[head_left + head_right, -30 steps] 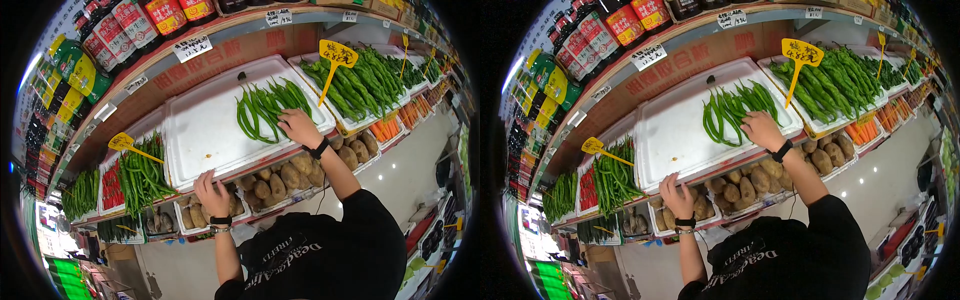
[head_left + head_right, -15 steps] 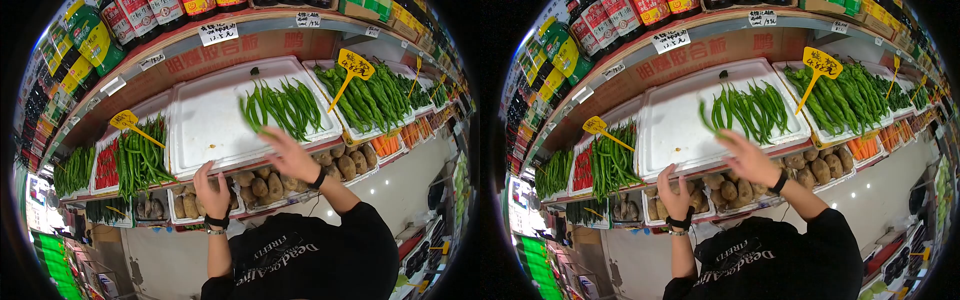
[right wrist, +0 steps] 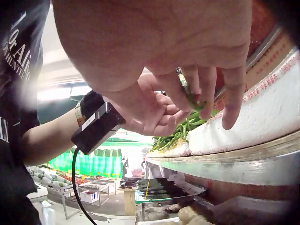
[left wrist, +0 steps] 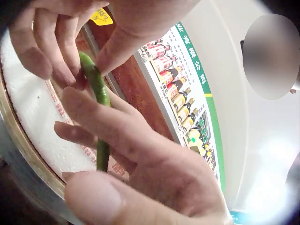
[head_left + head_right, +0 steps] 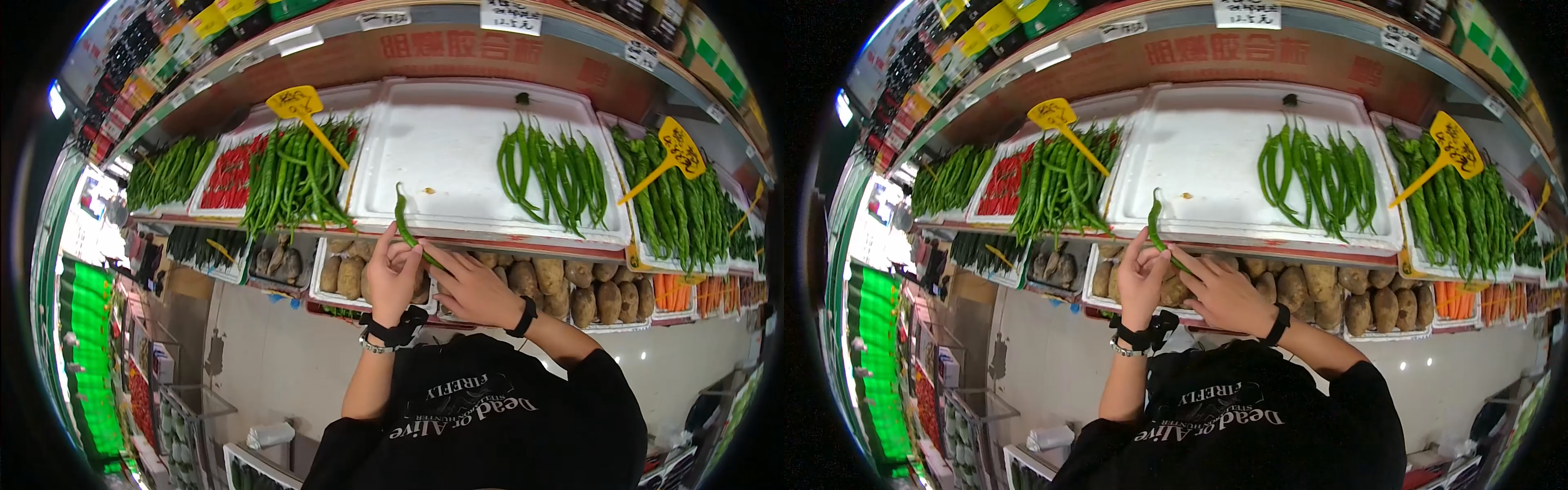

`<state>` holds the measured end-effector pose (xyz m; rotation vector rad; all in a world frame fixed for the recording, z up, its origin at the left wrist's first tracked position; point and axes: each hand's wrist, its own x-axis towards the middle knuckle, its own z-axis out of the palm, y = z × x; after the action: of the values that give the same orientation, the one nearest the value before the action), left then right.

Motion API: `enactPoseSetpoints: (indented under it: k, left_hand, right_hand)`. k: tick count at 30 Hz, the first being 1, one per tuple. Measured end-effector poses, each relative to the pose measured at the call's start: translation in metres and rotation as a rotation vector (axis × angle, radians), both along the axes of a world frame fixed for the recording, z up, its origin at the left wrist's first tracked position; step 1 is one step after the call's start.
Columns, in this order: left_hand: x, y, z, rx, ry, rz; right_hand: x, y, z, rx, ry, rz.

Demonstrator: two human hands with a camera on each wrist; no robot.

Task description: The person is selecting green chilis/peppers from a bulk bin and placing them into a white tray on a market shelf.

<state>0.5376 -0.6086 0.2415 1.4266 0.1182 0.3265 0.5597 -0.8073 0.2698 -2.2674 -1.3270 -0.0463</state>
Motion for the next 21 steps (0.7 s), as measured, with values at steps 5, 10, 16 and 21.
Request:
enactPoseSetpoints:
  k: [5,10,16,21]
  left_hand:
    - [-0.006,0.040,0.008,0.012,0.029,-0.075]
    - [-0.035,0.118,0.032,0.092,0.047,0.030]
    - [-0.036,0.197,0.061,0.147,-0.024,0.190]
    - [0.045,0.224,0.067,0.179,0.008,0.206]
  right_hand:
    - [0.001,-0.004,0.010,0.014,-0.053,0.116]
    - [0.017,-0.036,0.012,0.140,-0.124,-0.033]
    - [0.041,-0.097,0.019,0.218,-0.190,-0.346]
    - [0.042,-0.134,0.026,0.260,-0.170,-0.538]
